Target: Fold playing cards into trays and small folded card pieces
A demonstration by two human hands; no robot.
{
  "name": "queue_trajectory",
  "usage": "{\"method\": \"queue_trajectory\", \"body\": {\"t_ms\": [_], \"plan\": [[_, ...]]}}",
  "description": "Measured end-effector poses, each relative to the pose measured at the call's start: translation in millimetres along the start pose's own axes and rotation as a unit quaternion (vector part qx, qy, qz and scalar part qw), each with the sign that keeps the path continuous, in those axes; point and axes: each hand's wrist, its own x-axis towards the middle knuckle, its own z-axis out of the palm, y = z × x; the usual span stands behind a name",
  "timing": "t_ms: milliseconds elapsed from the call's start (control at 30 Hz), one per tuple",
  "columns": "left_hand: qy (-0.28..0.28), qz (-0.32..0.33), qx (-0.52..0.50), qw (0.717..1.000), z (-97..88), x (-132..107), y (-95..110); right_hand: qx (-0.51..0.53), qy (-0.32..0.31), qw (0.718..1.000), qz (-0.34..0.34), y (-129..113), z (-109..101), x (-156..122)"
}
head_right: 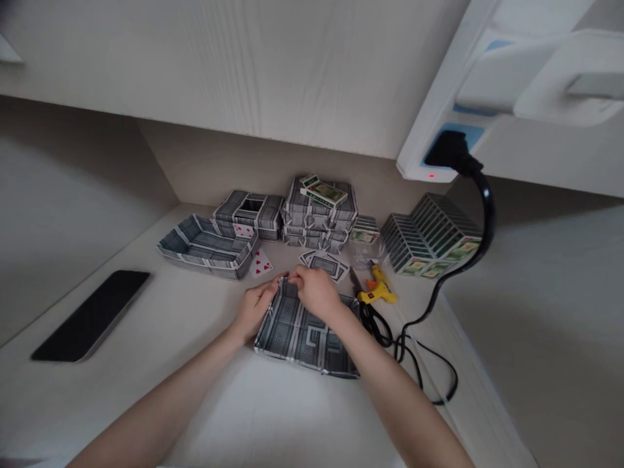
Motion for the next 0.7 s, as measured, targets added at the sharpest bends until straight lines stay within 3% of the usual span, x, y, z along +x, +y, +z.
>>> {"method": "queue_trajectory", "body": {"t_ms": [300, 433, 567, 700], "plan": [[0.0, -0.01, -0.005, 1.0, 0.4, 0, -2, -0.142, -0.044, 0.989, -0.004, -10, -5, 4], [0.002, 0.023, -0.011, 1.0, 1.5, 1, -1, -0.162, -0.043, 0.986, 0.0, -13, -5, -1], [0.015, 0.043, -0.017, 0.999, 1.8, 6, -1, -0.109, -0.023, 0.994, -0.013, -7, -2, -3], [0.015, -0.002, -0.039, 0.999, -0.4, 10, -7, -0.005, -0.018, 0.998, -0.056, 2, -3, -2]]}}
